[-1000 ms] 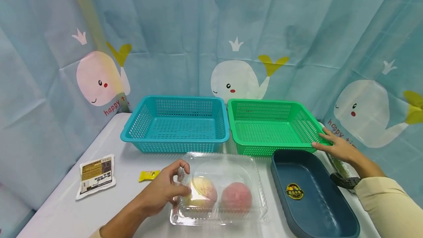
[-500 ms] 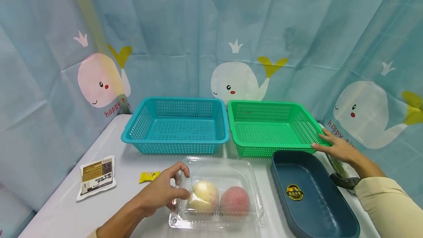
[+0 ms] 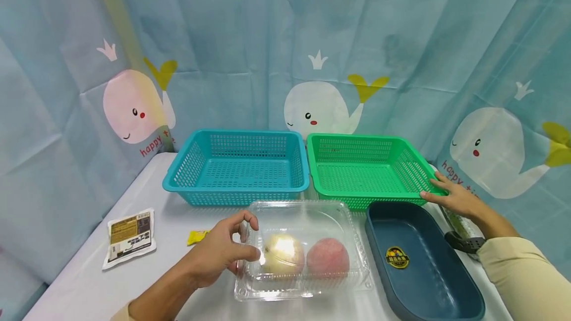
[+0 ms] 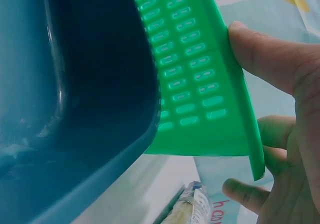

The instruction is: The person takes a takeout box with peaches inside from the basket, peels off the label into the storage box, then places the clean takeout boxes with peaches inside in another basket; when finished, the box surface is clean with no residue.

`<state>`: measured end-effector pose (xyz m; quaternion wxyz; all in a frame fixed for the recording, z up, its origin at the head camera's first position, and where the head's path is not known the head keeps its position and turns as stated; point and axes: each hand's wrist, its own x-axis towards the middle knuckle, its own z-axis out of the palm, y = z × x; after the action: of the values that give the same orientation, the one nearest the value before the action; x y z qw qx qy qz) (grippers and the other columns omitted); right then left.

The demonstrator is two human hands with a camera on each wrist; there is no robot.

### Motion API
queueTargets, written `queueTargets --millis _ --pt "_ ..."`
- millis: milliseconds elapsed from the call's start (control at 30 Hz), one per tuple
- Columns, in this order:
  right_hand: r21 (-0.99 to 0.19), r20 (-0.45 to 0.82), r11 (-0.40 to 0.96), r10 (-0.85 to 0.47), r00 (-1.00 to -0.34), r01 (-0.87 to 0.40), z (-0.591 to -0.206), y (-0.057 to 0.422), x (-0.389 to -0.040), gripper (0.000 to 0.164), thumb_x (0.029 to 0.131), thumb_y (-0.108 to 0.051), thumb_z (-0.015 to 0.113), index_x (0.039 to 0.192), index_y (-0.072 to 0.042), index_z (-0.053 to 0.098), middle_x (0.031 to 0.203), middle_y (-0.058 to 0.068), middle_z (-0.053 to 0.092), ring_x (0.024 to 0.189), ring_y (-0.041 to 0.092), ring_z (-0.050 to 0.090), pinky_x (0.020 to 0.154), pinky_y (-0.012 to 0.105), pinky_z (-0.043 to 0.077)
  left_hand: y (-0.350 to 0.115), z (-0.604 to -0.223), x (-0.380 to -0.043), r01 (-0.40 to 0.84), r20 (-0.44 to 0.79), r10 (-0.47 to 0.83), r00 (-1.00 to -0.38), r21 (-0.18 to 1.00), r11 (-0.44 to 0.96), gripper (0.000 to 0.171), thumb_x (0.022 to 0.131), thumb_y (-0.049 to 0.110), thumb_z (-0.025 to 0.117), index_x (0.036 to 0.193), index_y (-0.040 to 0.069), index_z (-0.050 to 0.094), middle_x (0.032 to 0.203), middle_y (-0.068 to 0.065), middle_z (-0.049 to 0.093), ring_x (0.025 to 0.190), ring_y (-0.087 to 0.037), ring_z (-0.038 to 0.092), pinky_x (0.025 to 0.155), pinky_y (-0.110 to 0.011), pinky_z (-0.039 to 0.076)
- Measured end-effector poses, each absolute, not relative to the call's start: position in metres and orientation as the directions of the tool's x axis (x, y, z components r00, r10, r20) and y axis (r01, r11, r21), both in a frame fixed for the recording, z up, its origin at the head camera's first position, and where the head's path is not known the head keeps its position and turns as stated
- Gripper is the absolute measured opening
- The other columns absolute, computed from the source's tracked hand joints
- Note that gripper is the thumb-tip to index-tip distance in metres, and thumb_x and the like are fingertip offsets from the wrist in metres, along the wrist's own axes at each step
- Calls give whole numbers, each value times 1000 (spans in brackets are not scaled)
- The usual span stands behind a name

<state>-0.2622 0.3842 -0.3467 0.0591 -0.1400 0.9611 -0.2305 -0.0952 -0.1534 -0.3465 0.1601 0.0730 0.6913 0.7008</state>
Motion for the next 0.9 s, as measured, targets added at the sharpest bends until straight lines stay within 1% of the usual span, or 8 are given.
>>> queueTargets --millis 133,300,400,467,567,667,800,900 --pt "-451 -57 861 -290 -955 -234 -345 384 -263 83 96 -43 55 144 15 22 153 33 -4 127 66 9 88 78 21 -149 -331 -99 -116 -107 321 -941 993 -8 47 75 -1 73 112 4 44 95 -15 33 69 -28 57 49 -40 53" --pt "-445 -62 863 -296 -953 -239 -343 383 -264 84 96 -44 55 144 16 22 152 34 -1 128 65 8 89 78 20 -142 -310 -106 -101 -93 313 -945 995 -10 46 76 -2 73 112 4 45 94 -17 34 67 -27 56 50 -43 54" --pt "-450 -57 858 -303 -951 -247 -342 382 -265 84 95 -43 56 143 17 22 151 36 1 129 64 7 90 78 19 -136 -295 -112 -77 -71 315 -946 997 -4 45 76 -1 73 111 4 46 100 -20 35 72 -30 56 53 -48 55" --pt "-452 -54 857 -305 -951 -249 -342 382 -265 84 95 -43 56 143 17 22 151 37 2 129 64 7 90 78 18 -130 -286 -116 -59 -57 315 -947 998 1 44 77 -1 73 111 5 47 106 -23 36 78 -34 57 56 -52 55" --pt "-456 -60 856 -303 -951 -244 -342 382 -265 83 95 -42 56 143 17 22 151 36 1 129 64 6 90 78 18 -120 -274 -125 -46 -47 309 -950 999 9 42 77 -2 72 111 6 48 108 -24 38 81 -36 58 58 -53 55" --pt "-448 -62 862 -295 -953 -238 -342 382 -264 84 95 -43 56 143 17 23 151 36 1 129 64 7 90 78 18 -110 -263 -133 -39 -41 305 -951 999 13 41 77 -3 72 110 8 50 103 -22 39 74 -32 56 55 -49 56" --pt "-435 -53 867 -295 -954 -244 -342 382 -265 84 95 -44 56 142 17 24 150 37 3 128 65 10 90 78 19 -97 -250 -145 -21 -27 312 -950 1000 21 41 76 -2 72 109 9 52 98 -18 40 57 -25 44 47 -40 52" --pt "-427 -39 865 -308 -951 -263 -342 384 -266 81 95 -41 56 141 18 26 150 37 5 126 66 14 91 77 21 -86 -244 -156 -12 -21 320 -947 999 30 42 76 -1 73 112 9 52 92 -17 41 52 -23 36 45 -38 49"
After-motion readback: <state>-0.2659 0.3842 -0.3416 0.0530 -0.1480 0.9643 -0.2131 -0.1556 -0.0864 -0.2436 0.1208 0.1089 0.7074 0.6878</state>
